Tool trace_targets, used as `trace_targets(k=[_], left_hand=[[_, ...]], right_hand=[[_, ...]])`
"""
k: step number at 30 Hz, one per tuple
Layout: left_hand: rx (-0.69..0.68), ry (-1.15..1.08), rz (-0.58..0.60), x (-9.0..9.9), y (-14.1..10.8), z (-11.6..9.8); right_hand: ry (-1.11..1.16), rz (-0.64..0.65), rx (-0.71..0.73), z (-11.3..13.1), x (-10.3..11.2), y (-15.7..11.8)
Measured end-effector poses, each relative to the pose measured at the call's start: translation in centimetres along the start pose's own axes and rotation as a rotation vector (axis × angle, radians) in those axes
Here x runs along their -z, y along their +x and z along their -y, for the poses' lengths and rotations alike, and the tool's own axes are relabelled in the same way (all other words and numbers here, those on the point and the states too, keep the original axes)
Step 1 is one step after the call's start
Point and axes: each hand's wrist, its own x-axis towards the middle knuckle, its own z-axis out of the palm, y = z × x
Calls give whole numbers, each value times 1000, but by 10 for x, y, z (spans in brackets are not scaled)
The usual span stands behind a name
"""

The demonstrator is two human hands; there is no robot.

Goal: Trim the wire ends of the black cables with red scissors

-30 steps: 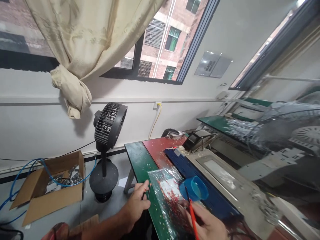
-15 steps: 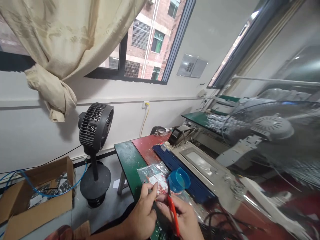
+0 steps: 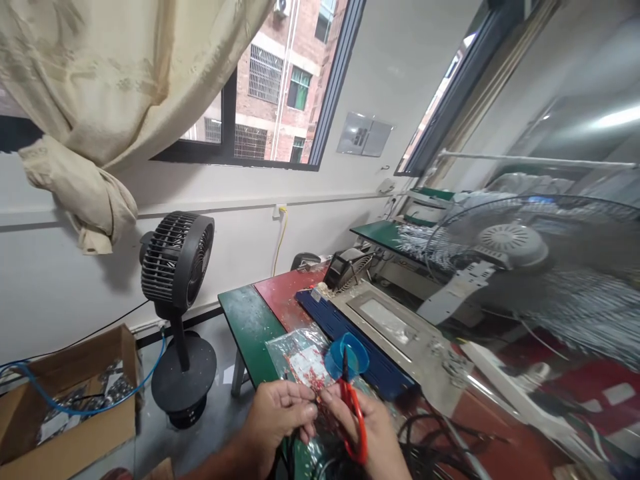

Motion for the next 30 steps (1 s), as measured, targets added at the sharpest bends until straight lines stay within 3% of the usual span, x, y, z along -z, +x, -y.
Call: trace_targets(k=[5, 9, 14, 18, 21, 27, 30], left_hand=[[99, -140, 17, -4, -3, -8], [163, -197, 85, -6, -6, -14], [289, -241, 220, 1, -6, -18], [316, -219, 266, 5, -4, -16], [283, -182, 249, 3, -4, -15], [214, -115, 113, -4, -2, -16], [134, -147, 13, -2, 1, -15]], right_hand=[[72, 8, -116, -7, 7, 3], [116, 157, -58, -13, 5, 4], [155, 214, -20, -11, 2, 2], [142, 315, -2, -3, 3, -1], [50, 287, -11, 0, 3, -3], [-127, 15, 25, -7, 9, 2], [-223, 91, 128, -11, 14, 4]])
